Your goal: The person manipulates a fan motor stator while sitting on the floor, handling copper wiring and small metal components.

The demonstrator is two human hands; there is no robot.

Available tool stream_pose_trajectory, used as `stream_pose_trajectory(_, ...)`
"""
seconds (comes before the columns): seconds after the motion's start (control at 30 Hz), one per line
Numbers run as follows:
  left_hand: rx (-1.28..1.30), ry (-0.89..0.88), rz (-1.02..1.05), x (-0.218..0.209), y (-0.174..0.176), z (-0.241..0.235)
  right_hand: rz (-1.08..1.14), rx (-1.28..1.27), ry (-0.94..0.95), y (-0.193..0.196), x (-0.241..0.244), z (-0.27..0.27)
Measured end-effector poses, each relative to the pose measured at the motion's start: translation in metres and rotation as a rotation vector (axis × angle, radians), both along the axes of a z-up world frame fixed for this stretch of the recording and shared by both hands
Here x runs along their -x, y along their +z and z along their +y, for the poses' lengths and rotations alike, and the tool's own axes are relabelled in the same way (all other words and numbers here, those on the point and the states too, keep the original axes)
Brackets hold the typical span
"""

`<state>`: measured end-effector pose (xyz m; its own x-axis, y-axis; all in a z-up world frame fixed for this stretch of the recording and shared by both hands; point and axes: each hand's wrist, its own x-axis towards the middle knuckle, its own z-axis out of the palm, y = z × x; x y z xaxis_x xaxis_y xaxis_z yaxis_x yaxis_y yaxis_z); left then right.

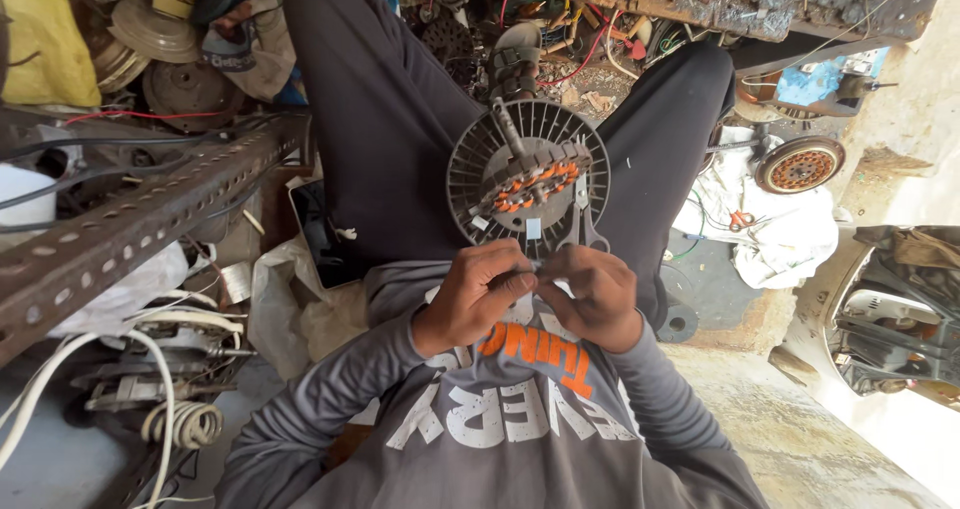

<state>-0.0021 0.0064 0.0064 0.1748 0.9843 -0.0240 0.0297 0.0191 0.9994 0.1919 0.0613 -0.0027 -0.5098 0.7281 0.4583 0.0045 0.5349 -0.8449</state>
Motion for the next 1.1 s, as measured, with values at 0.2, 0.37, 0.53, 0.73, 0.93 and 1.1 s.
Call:
stream_pose_trajectory(0.2, -0.71, 0.102, 0.575, 0.005, 0.013, 0.043, -0.172, -0.061, -0.257, 0.012, -0.009, 0.024)
stream_pose_trajectory(0.37, -0.457, 0.315, 0.474, 0.004, 0.005, 0.082, -0.221, -0.006, -0.347, 0.008, -0.003, 0.06)
stream_pose_trajectory(0.53, -0.196, 0.312, 0.265, -0.004, -0.02, 0.084, -0.295, -0.093, -0.279, 0.003, 0.008, 0.076)
stream_pose_trajectory(0.73, -0.1, 0.289, 0.077, 0.006, -0.031, 0.077, -0.28, -0.032, -0.064, 0.008, 0.009, 0.091)
stream_pose_trajectory(0.93, 0.098, 0.191, -0.121, 0.016, -0.029, 0.082, -0.322, -0.025, 0.062, 0.017, 0.011, 0.106)
stream_pose_trajectory(1.1, 0.11, 0.196, -0.132, 0.015, -0.033, 0.082, -0.43, 0.004, -0.009, 0.027, 0.019, 0.097)
